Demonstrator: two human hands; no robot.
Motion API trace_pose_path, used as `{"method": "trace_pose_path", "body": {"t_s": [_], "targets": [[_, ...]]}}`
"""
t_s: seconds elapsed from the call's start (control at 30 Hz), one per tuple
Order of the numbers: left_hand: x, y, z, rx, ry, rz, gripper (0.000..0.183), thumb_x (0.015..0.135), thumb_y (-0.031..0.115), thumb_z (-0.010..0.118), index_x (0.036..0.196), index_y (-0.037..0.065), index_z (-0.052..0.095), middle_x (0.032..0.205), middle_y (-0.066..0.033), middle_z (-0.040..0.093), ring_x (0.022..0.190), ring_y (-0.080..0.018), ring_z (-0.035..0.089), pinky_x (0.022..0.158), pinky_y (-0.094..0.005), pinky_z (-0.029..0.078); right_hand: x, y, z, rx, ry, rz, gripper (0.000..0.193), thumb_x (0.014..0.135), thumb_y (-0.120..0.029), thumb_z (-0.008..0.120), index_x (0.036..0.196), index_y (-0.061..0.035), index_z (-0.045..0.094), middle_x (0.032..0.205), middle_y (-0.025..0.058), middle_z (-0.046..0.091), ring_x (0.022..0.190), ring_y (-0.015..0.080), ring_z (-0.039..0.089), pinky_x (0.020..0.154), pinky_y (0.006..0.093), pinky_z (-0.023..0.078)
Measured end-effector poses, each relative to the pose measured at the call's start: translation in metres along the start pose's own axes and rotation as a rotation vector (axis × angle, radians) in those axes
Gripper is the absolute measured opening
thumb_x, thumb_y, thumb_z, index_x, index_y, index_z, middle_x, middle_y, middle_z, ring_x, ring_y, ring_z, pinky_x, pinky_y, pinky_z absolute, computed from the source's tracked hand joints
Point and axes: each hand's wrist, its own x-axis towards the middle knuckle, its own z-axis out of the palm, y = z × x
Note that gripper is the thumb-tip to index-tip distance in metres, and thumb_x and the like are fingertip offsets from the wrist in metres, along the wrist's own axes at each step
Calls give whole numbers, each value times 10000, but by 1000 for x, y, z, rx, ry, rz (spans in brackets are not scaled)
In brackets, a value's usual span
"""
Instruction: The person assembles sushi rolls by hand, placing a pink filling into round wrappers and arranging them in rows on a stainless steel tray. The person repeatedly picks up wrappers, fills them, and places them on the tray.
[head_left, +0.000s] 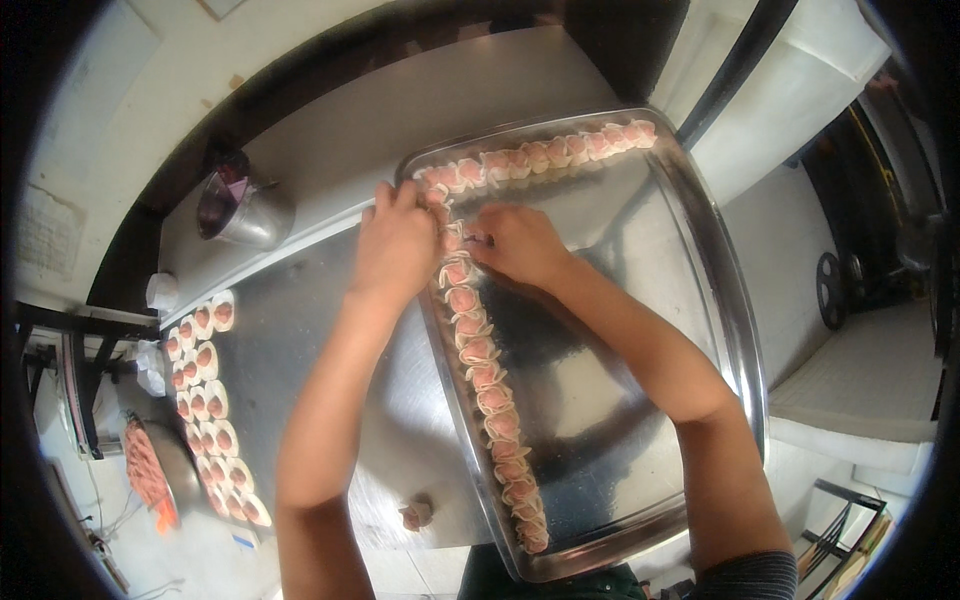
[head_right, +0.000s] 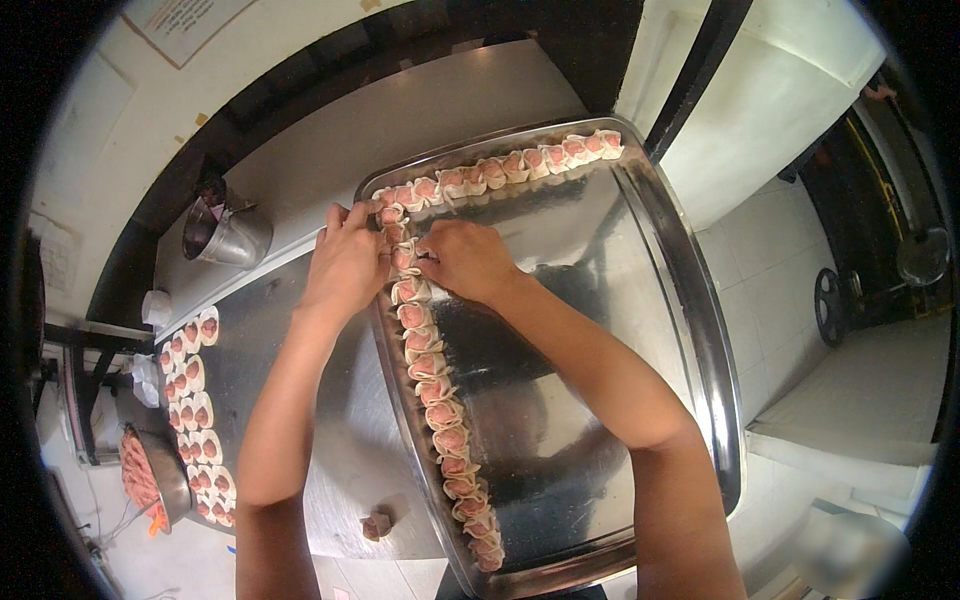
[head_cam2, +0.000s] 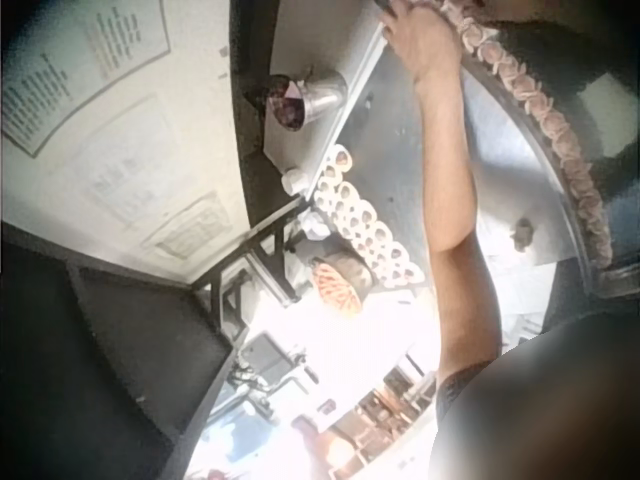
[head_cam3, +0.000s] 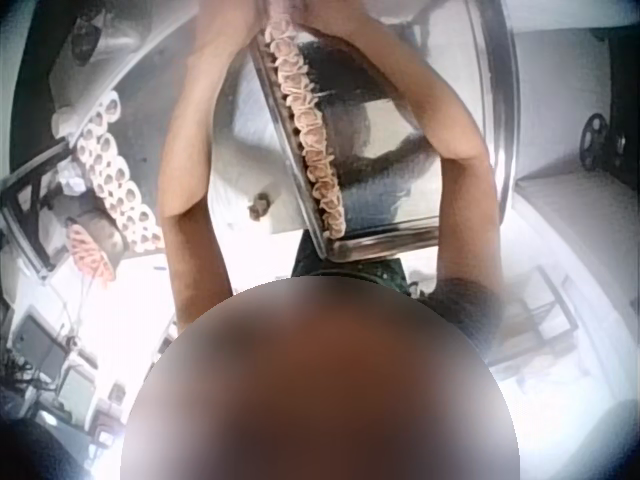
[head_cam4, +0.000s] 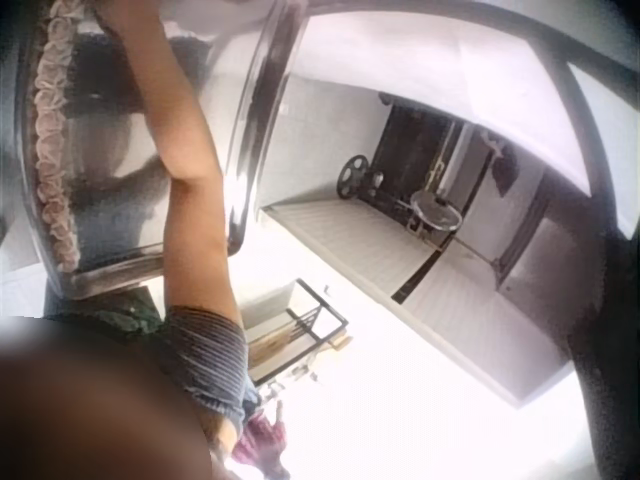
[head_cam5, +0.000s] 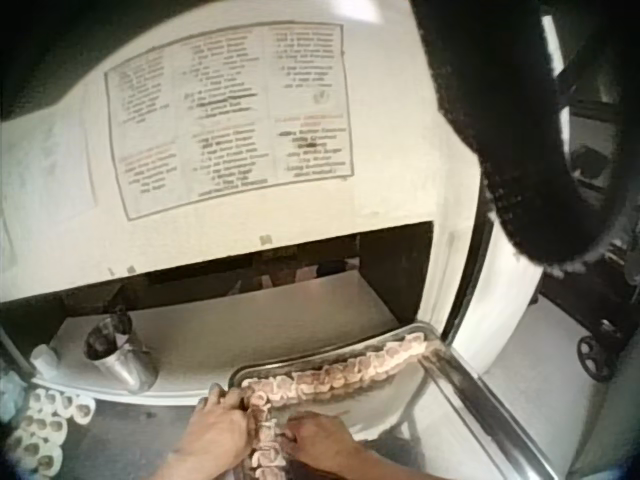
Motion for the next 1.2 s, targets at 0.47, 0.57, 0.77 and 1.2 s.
{"method": "trace_pose_path", "body": {"t_s": [0.47,0.57,0.77,1.2], "targets": [[-9,5,-16,-33,22,12,245,756,159,711,958,22,714,1228,-103,547,1155,-306,466,911,-430,451,-2,-3,-13,71,-28,-39,250,765,-270,679,916,-72,685,919,128,655,905,334,634,787,444,510],[-23,4,-21,-10,-21,70,236,748,151,711,950,31,716,1247,-104,545,1159,-305,462,910,-424,445,-9,-3,-19,53,-99,-24,246,743,-275,697,880,-71,688,888,120,650,883,333,632,779,441,510],[-22,13,-9,14,11,61,240,697,126,725,930,70,735,1283,-101,510,1168,-321,444,940,-434,433,-19,-10,-13,59,-101,-14,246,722,-274,710,860,-71,684,849,121,646,870,336,631,774,442,509],[-50,18,-14,-4,-86,118,187,765,181,679,864,30,728,1279,-103,527,1172,-302,435,894,-411,417,-48,-21,-14,73,-144,-73,209,747,-233,692,868,-65,668,846,112,633,847,316,632,760,434,513]]}}
